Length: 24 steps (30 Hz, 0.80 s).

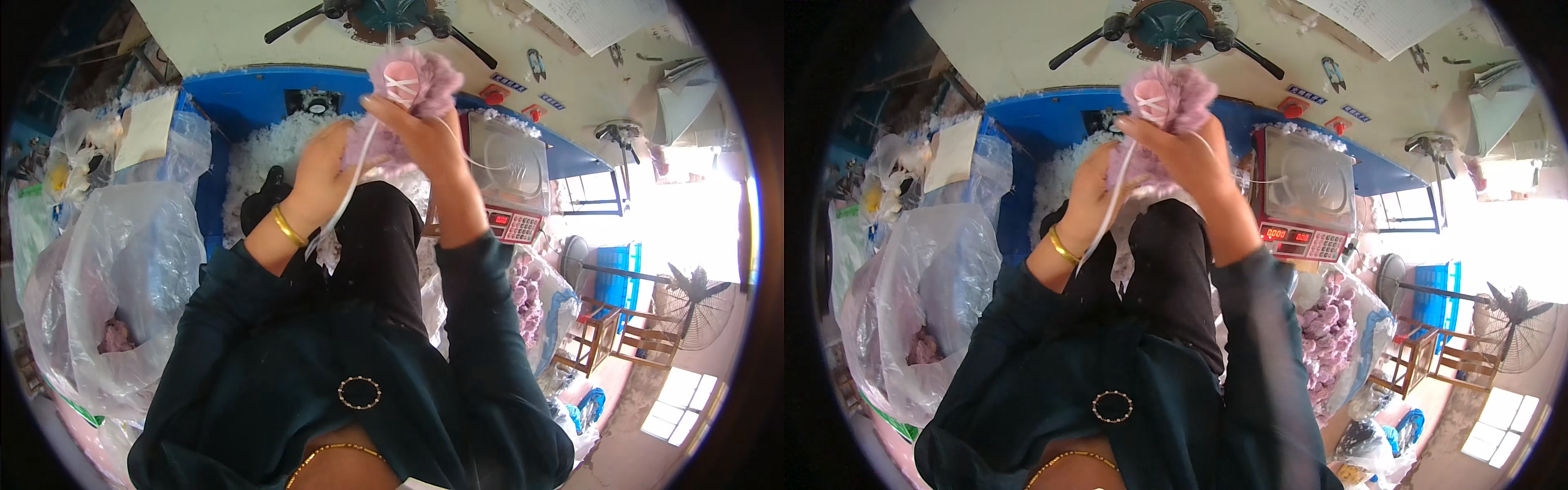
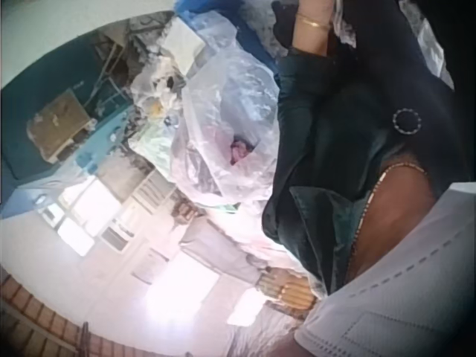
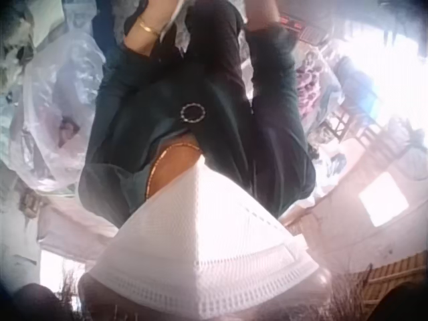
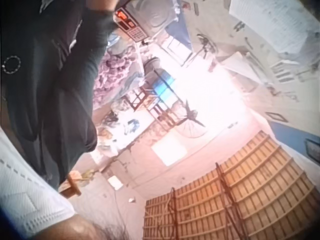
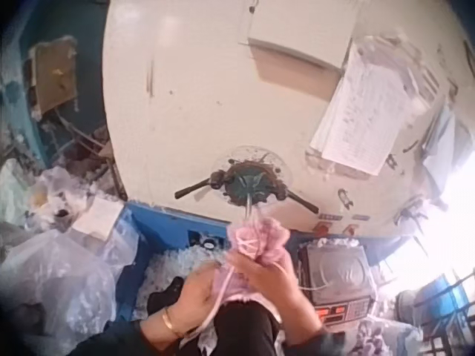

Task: The person repeatedly stuffs pink fluffy material into small pink plush toys, then places each finished toy on a digital scale. The person handles the toys one at a time, adjusting the stuffing by hand before weighing.

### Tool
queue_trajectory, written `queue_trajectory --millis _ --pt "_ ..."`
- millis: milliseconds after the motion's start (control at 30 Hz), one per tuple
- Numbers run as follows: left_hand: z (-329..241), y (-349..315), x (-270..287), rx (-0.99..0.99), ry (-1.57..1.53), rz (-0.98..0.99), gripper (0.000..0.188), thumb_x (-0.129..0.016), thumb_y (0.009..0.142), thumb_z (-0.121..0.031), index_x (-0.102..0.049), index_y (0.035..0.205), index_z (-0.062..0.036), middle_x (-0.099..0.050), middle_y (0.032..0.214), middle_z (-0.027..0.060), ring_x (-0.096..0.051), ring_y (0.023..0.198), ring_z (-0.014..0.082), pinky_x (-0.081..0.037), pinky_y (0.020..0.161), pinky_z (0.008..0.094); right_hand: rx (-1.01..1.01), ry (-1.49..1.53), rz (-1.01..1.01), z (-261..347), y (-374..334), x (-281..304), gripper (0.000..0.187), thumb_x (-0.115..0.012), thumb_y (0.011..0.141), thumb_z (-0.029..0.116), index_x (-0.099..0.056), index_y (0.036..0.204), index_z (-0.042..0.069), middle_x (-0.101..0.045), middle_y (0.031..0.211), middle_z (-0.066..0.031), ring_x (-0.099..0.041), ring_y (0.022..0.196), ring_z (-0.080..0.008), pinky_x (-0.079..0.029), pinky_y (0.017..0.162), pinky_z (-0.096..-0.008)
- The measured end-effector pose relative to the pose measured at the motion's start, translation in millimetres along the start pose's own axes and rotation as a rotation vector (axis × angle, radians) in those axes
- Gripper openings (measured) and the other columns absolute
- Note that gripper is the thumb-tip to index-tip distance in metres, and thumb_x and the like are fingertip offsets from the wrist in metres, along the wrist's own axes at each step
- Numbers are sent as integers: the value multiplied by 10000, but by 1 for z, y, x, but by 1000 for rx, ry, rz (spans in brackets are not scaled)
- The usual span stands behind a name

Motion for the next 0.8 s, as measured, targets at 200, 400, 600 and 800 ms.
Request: queue_trajectory --millis 200,400,600,800 --pt "6 -4 -9 553 -848 -66 426 -413 1001 -356 -579 1131 15 -624 1007 51 -569 932 109 -466 835 254 -574 662 588 -33 -46 31 448 -679 847 379 -583 1087 13 -596 880 -15 -510 610 -60 -378 494 -199" --pt "15 -14 -24 643 -1027 -19 451 -465 963 -392 -587 1126 11 -631 990 80 -602 923 152 -495 799 284 -456 153 446 -31 -49 13 267 -760 769 204 -611 912 35 -564 691 -5 -534 569 -127 -405 472 -276" --pt "14 -11 -30 1069 -1396 189 291 -553 917 -175 -572 1129 24 -643 1052 130 -647 937 230 -548 776 340 368 -778 775 20 -71 19 242 -669 758 296 -562 687 91 -572 658 -137 -575 586 -333 -445 525 -417" --pt "24 24 -30 880 -1516 113 346 -496 958 -261 -530 1168 12 -626 1109 137 -636 971 266 -516 902 402 583 -809 188 13 -12 12 230 -640 698 272 -553 560 109 -554 571 -105 -552 505 -312 -425 465 -415"
Point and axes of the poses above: each hand's wrist, its own y-axis towards the middle knuckle, its own x-axis out of the back of the hand, z = x × y, the point moved 3 cm from there along y, towards the middle knuckle
